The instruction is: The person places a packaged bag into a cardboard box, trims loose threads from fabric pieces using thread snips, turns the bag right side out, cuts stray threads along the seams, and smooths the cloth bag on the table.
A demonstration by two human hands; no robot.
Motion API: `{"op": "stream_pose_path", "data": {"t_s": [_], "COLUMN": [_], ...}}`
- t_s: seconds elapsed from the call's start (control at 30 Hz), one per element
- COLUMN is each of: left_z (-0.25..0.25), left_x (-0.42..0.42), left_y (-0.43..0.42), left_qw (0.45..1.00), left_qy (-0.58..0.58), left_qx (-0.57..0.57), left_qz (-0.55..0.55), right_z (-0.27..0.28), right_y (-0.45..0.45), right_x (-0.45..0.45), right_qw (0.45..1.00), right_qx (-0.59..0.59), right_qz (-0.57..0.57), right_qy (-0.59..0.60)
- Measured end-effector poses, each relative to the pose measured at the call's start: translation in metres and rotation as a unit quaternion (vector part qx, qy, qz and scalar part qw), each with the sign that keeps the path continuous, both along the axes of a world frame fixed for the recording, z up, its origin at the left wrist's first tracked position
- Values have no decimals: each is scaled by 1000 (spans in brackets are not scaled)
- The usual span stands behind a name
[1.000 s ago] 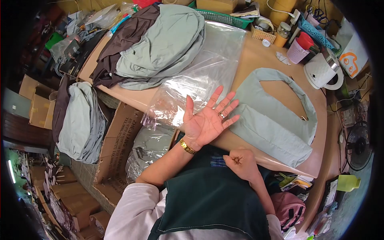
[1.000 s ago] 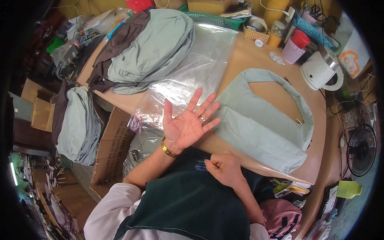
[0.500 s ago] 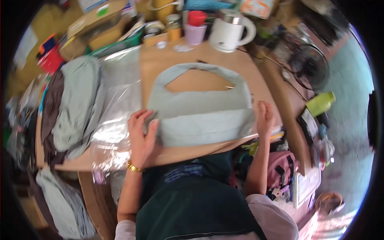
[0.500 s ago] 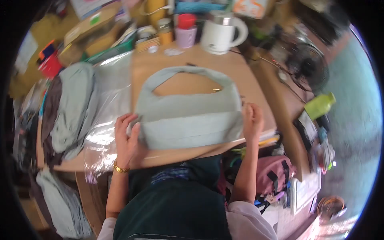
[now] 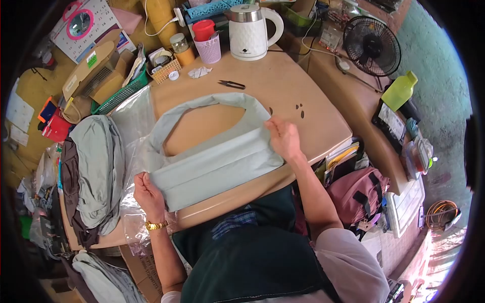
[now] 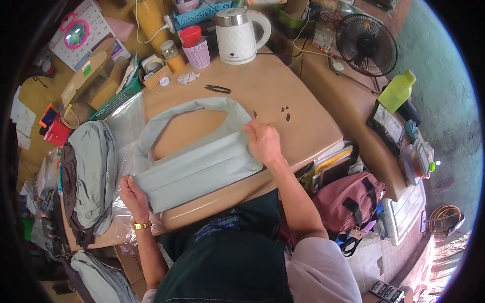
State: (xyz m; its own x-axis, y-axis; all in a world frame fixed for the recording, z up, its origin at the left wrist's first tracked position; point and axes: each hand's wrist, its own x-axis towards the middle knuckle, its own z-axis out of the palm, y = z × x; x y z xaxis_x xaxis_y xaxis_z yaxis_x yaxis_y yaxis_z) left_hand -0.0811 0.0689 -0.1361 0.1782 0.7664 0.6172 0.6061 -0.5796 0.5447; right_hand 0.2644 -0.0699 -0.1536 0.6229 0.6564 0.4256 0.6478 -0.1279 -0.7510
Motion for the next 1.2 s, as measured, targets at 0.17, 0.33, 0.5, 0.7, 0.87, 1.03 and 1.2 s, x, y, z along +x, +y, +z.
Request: {"op": "stream_pose_path", "data": {"t_s": [0.17, 0.33, 0.5, 0.7, 0.87, 1.03, 1.2], "left_z": [-4, 50, 48, 55, 53, 36, 41], "left_x": [-8, 69, 180, 192, 197, 197, 200], "left_y": [-7, -56, -59, -57, -52, -42, -41], "left_qw": [994, 972, 942, 938, 938, 928, 956], "left_qy": [95, 153, 145, 109, 55, 58, 45], "left_qx": [-49, 102, 35, -41, 23, 68, 63], "left_qz": [20, -147, -302, -326, -341, -361, -282], "right_z": [-15, -13, 14, -10, 0, -4, -21], "right_y": [12, 10, -6, -69, -60, -72, -100], "right_x": [-2, -3, -27, -31, -53, -57, -41], "right_qw": [996, 988, 963, 889, 849, 863, 948], "right_qx": [-57, -65, 80, 124, 125, 144, 66], "right_qz": [58, 99, 157, 177, 158, 128, 43], "right_qy": [33, 102, 205, 404, 488, 468, 307]}}
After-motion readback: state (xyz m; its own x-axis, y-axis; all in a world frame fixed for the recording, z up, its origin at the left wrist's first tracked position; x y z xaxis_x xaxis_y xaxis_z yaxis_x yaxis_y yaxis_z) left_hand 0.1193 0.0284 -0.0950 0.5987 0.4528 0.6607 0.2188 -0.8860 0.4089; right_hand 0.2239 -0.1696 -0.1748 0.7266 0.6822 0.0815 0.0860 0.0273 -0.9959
